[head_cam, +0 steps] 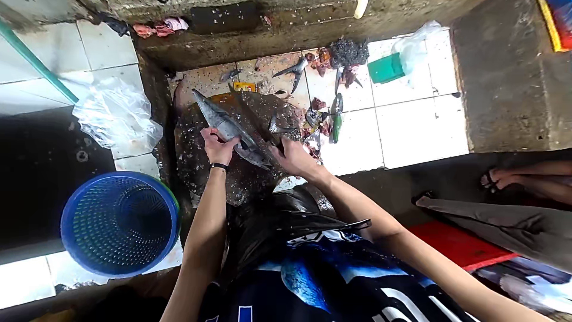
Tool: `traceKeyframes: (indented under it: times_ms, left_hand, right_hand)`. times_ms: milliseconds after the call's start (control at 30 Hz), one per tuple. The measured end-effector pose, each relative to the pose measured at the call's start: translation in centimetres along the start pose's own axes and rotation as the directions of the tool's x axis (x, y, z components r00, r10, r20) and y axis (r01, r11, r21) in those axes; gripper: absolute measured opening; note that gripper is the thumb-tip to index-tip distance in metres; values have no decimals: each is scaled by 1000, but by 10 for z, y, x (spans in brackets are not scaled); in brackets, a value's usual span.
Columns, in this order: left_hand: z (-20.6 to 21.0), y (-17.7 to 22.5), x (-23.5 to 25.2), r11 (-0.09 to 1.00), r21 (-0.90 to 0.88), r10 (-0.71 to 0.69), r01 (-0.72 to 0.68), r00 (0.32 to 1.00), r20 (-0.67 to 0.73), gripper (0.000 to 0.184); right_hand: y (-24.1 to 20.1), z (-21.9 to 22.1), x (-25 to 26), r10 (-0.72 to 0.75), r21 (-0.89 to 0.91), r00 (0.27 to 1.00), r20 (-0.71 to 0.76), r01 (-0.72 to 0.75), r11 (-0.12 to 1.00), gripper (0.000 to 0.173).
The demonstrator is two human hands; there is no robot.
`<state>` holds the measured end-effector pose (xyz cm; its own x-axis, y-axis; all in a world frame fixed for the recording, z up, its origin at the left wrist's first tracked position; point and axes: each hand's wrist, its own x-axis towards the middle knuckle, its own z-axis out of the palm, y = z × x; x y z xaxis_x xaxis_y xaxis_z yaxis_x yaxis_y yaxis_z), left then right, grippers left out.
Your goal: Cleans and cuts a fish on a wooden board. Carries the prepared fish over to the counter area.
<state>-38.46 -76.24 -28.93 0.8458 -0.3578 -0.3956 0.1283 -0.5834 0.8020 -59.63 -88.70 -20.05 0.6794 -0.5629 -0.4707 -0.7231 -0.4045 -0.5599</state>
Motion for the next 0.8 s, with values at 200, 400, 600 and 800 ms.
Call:
traceKeyframes:
  times_ms: [200, 400, 600, 800]
  left_hand:
    - [2, 1, -6, 999, -39, 25, -26, 999, -30, 90]
    - [13, -1, -5, 996, -46, 66, -71, 994, -87, 88]
    - [16, 2, -11, 992, 8, 122, -122, 985, -122, 88]
    - [17, 0, -8, 992, -47, 115, -121, 986, -118, 85]
  right_hand:
    - [9, 22, 5, 103, -92, 982, 155, -90, 992, 48]
    - [8, 7, 2, 126, -53, 985, 122, -120, 991, 49]
    - [-4, 24, 6, -99, 121, 981, -167, 120, 985, 45]
    - [-7, 19, 12, 34, 79, 999, 1, -33, 996, 51]
